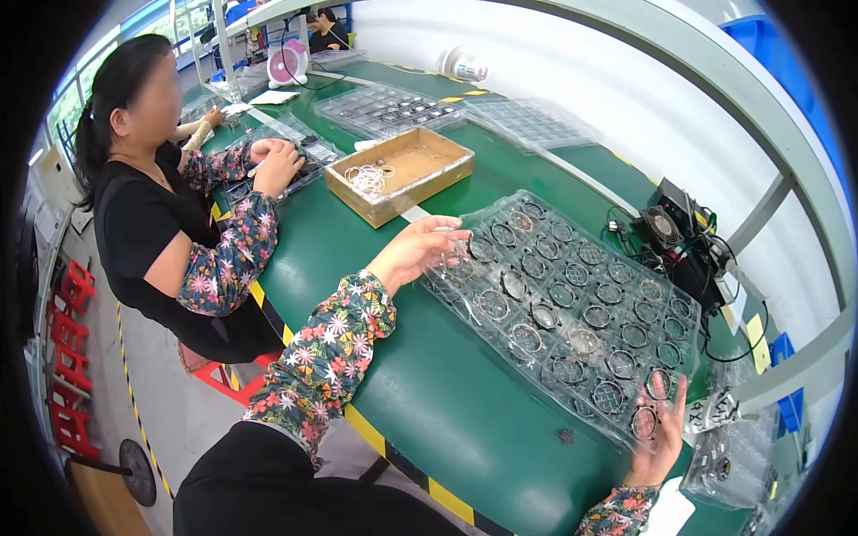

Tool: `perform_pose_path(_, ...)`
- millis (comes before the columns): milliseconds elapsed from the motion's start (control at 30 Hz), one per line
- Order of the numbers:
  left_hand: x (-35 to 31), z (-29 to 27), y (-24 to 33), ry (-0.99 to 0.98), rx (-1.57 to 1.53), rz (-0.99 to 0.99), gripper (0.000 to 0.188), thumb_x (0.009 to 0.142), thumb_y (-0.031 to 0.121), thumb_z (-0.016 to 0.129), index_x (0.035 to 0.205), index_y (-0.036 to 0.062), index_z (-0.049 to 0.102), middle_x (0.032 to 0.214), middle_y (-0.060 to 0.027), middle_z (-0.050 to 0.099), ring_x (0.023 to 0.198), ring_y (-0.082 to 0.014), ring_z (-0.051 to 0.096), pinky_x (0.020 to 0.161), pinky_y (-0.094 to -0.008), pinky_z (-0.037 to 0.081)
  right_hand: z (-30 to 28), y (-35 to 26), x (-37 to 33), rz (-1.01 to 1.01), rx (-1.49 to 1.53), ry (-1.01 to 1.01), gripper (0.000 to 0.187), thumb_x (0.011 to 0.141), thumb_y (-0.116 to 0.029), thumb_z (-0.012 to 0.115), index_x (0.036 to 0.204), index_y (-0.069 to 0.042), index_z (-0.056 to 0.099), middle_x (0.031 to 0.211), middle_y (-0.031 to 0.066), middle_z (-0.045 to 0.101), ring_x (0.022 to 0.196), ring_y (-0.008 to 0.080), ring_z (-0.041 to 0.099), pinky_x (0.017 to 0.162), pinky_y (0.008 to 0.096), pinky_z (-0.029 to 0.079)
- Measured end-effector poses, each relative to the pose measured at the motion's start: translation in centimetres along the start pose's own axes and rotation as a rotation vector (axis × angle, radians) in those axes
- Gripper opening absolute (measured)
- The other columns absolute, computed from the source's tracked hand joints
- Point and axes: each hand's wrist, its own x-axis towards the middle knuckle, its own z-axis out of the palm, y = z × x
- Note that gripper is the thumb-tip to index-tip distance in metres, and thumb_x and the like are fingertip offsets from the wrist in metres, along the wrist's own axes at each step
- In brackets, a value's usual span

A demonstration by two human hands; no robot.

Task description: The person assembles circular electronic components by hand at a factory workbench, using a small pick tool to manipulate plastic rings and circular cases from component trays.

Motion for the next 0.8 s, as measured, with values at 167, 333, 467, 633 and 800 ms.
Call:
perform_pose_path(167, -0.1, -0.7, 0.7, -0.046, -0.010, -0.002, 0.044, 0.086, 0.004, 0.060, 0.128, 0.0029, 0.048, 0.133, -0.0175, 0.057, 0.103, -0.0233, 0.066, 0.086, -0.0356, 0.053, 0.9, -0.5, -0.5, -0.005, 0.039, -0.018, 0.078, 0.083, -0.005, 0.057, 0.153, -0.006, 0.024, 0.139, 0.0255, 0.049, 0.095, 0.0278, 0.061, 0.083, 0.0306, 0.053)
perform_pose_path(333, -1.3, -0.9, 2.0, -0.031, 0.032, 0.023, 0.045, 0.085, 0.004, 0.059, 0.129, 0.0036, 0.049, 0.131, -0.0156, 0.059, 0.102, -0.0238, 0.066, 0.085, -0.0352, 0.053, 2.4, -0.5, -0.8, -0.012, 0.034, 0.013, 0.083, 0.081, -0.005, 0.060, 0.154, -0.007, 0.021, 0.137, 0.0260, 0.050, 0.093, 0.0296, 0.062, 0.076, 0.0280, 0.055)
perform_pose_path(467, -2.1, -0.5, 2.9, -0.034, -0.008, 0.064, 0.047, 0.086, 0.002, 0.059, 0.130, -0.0006, 0.044, 0.123, -0.0158, 0.061, 0.095, -0.0220, 0.067, 0.079, -0.0342, 0.055, 2.8, -0.8, -1.0, -0.037, 0.065, -0.029, 0.085, 0.080, -0.005, 0.060, 0.154, -0.007, 0.020, 0.139, 0.0292, 0.046, 0.093, 0.0310, 0.065, 0.076, 0.0291, 0.057)
perform_pose_path(633, -2.9, -1.4, 4.6, -0.017, -0.075, 0.120, 0.048, 0.085, 0.000, 0.059, 0.131, -0.0020, 0.044, 0.124, -0.0169, 0.061, 0.094, -0.0210, 0.067, 0.079, -0.0336, 0.055, 3.9, 0.1, -0.5, -0.045, 0.142, -0.059, 0.085, 0.080, -0.004, 0.060, 0.155, -0.008, 0.018, 0.139, 0.0279, 0.047, 0.100, 0.0335, 0.062, 0.085, 0.0358, 0.055)
perform_pose_path(800, -5.2, -4.4, 6.6, 0.067, 0.010, 0.159, 0.047, 0.085, 0.003, 0.059, 0.129, -0.0014, 0.046, 0.124, -0.0160, 0.062, 0.095, -0.0213, 0.067, 0.080, -0.0340, 0.055, 6.0, 1.5, 0.8, 0.030, 0.263, -0.162, 0.078, 0.083, 0.000, 0.056, 0.154, -0.012, 0.024, 0.140, 0.0268, 0.046, 0.099, 0.0352, 0.061, 0.082, 0.0356, 0.055)
